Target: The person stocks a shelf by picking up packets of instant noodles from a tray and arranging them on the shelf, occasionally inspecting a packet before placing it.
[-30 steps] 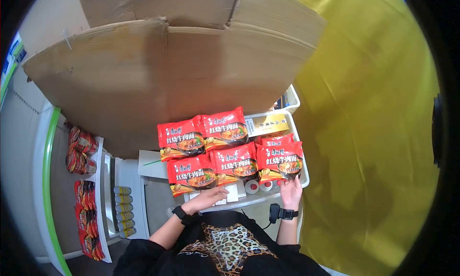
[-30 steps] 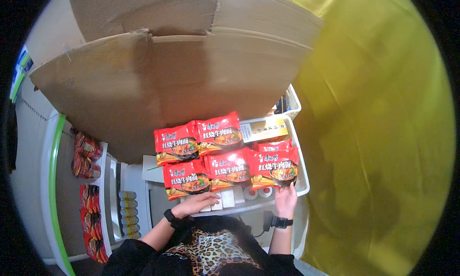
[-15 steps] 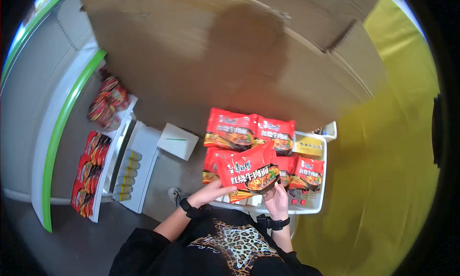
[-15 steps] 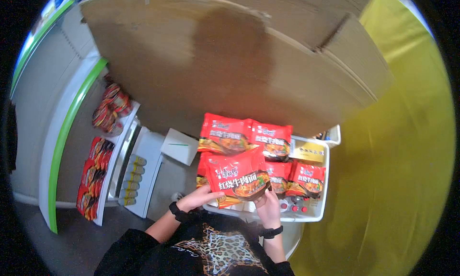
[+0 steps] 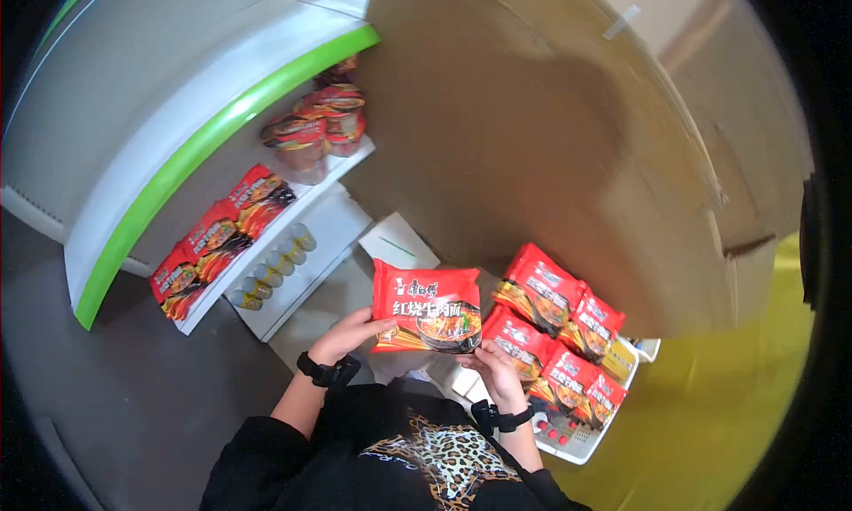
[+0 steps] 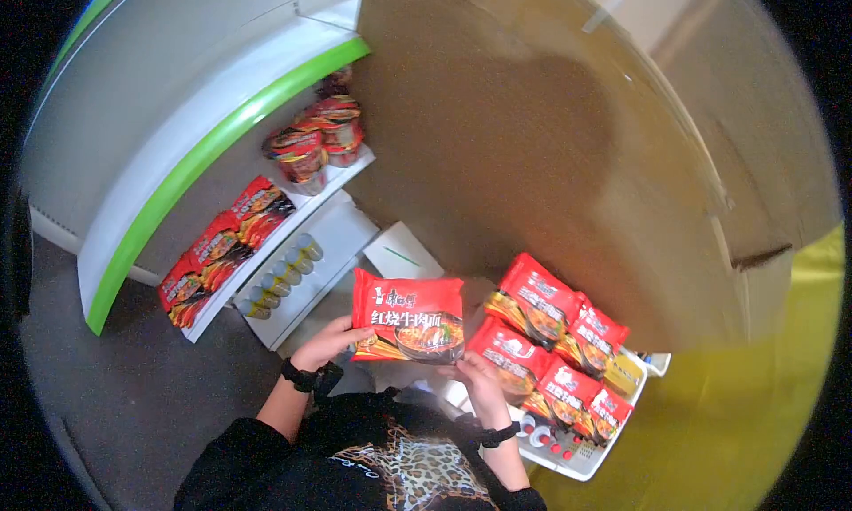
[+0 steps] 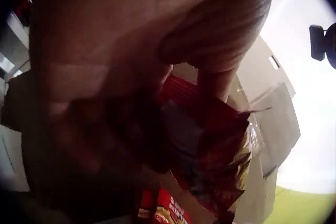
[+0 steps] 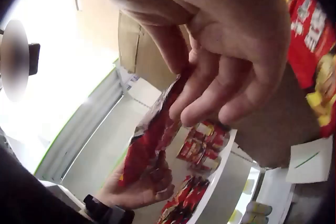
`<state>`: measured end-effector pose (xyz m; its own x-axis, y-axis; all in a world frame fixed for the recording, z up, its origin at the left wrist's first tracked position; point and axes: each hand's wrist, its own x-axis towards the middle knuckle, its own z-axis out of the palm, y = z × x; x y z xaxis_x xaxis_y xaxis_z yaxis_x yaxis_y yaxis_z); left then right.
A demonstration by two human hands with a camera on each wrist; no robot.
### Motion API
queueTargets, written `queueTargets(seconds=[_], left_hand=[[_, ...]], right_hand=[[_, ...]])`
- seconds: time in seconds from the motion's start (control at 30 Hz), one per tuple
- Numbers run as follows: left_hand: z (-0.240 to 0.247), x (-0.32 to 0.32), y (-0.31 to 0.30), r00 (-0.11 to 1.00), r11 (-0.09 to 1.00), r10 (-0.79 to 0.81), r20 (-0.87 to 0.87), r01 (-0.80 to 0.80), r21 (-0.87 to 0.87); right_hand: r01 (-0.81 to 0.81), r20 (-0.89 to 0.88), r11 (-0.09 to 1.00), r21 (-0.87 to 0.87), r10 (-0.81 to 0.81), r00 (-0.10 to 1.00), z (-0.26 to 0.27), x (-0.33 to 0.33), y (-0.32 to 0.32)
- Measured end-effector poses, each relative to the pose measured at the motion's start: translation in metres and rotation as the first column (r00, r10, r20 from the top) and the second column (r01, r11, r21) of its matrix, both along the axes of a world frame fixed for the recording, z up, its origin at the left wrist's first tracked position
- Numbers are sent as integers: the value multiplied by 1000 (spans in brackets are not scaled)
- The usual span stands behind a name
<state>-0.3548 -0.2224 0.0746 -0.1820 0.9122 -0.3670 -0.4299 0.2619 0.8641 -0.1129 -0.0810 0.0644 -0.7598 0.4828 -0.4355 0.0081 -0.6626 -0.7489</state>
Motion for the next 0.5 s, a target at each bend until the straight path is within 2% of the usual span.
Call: queueTargets(seconds=[0.1, 0.2, 0.27, 0.33, 0.4, 0.43, 0.5], left_hand=[[-5, -40, -28, 998, 998, 59, -9, -59, 9], [-6, -81, -53, 988, 989, 148, -52, -149, -20], [-25, -110, -73, 955, 958, 287, 78, -284, -43], [-30, -136, -91, 940, 944, 331, 82, -328, -44], [-27, -159, -108, 861, 874, 485, 153, -482, -57], [-31, -172, -116, 838, 863, 500, 218, -502, -49], [-39, -197, -127, 810, 838, 538, 232, -543, -49]], right_hand=[[-63, 82, 997, -45, 67, 994, -4, -52, -11], [-125, 68, 986, -111, 133, 989, 0, -113, -23], [-155, 44, 977, -144, 163, 986, -12, -154, -29], [-182, 25, 967, -180, 189, 982, -22, -196, -36], [-228, 74, 966, -120, 237, 969, -25, -241, -45], [-226, 72, 966, -124, 236, 969, -28, -263, -50], [-196, 17, 961, -194, 203, 979, -32, -302, -62]])
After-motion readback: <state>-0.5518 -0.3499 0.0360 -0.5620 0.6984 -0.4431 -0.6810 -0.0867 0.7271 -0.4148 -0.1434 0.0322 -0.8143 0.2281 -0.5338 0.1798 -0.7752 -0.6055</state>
